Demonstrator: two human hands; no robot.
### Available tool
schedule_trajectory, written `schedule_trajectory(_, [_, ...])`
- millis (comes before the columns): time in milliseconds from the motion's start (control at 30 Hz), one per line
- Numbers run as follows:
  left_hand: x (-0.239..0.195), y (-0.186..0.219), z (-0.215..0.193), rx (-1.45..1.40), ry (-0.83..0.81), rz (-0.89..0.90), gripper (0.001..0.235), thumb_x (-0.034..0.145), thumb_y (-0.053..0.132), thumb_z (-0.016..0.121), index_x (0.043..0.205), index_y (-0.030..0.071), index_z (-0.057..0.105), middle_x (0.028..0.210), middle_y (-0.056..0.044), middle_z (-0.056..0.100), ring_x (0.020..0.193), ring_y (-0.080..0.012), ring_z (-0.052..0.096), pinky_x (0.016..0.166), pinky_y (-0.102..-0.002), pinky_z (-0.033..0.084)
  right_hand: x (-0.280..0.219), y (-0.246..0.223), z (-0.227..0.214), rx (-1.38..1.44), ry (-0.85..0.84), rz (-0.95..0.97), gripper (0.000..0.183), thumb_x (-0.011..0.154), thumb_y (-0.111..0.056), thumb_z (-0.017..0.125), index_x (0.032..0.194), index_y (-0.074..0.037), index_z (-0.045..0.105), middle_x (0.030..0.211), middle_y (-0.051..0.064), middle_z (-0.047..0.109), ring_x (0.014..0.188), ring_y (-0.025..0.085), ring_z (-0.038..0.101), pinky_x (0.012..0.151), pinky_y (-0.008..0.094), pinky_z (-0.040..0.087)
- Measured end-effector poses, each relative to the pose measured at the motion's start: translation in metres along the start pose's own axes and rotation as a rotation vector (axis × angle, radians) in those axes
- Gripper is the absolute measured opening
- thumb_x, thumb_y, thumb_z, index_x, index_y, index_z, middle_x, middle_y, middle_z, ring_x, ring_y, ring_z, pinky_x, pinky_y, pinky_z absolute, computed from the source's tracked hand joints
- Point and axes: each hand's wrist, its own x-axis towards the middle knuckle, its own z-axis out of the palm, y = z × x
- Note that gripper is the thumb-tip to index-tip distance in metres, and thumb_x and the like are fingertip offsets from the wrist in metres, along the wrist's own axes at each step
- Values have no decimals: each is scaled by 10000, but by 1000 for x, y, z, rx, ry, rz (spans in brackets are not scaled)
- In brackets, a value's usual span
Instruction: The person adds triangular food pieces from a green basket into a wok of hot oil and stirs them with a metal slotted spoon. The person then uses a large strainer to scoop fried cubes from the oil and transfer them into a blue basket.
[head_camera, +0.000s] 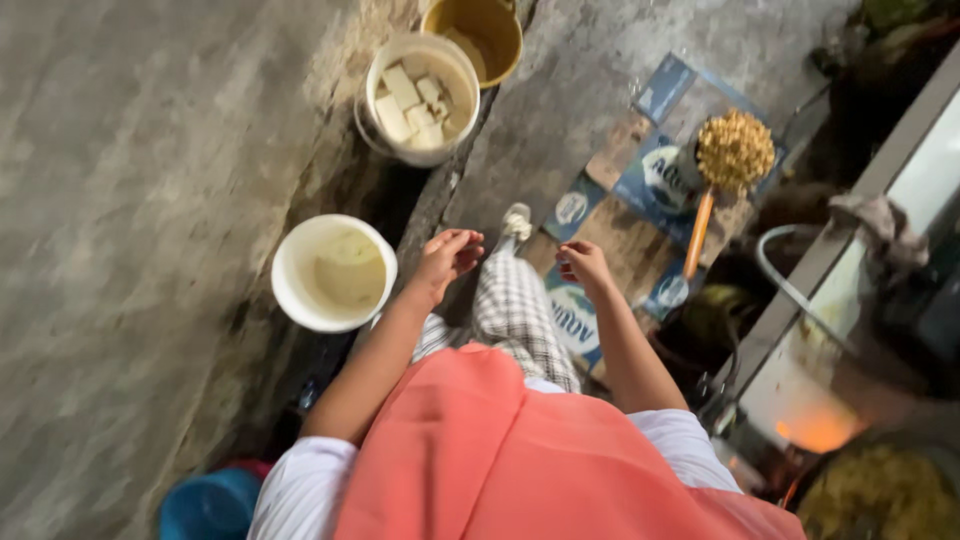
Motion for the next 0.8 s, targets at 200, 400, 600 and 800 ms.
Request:
schedule_trajectory(200, [127, 76, 59, -80, 132, 130, 164, 1035, 206, 630, 1087, 75, 715, 993, -44, 740, 854, -130, 694, 735, -281, 554, 178, -129, 6, -53, -83, -18, 166, 918, -158, 724, 947, 4, 700, 757, 131, 681, 566, 220, 657, 486, 373, 525])
schedule_trajectory(400, [255, 125, 90, -98, 173, 168, 153, 1006, 192, 616, 1085, 87, 694, 1092, -8, 741, 942, -99, 697, 823, -252, 544, 373, -187, 32, -130, 1, 88, 149, 866, -72, 644, 993, -20, 703, 816, 94, 704, 604, 216, 688, 538, 361, 596])
schedule_trajectory(600, [395, 129, 55, -40, 250, 284, 168, 1007, 191, 628, 1083, 58, 697, 1123, -38, 739, 951, -116, 694, 828, -257, 540, 577, -148, 76, -65, 69, 153, 180, 883, -61, 643, 1042, 7, 693, 821, 116, 687, 612, 233, 683, 557, 367, 603])
schedule_trajectory(800, [512, 114, -19, -14, 323, 362, 147, 1013, 165, 630, 1061, 37, 685, 1095, -68, 729, 963, -141, 696, 849, -273, 550, 737, -65, 129, 250, 57, 311, 255, 926, -152, 701, 1107, 17, 644, 822, 111, 637, 622, 260, 681, 556, 387, 615])
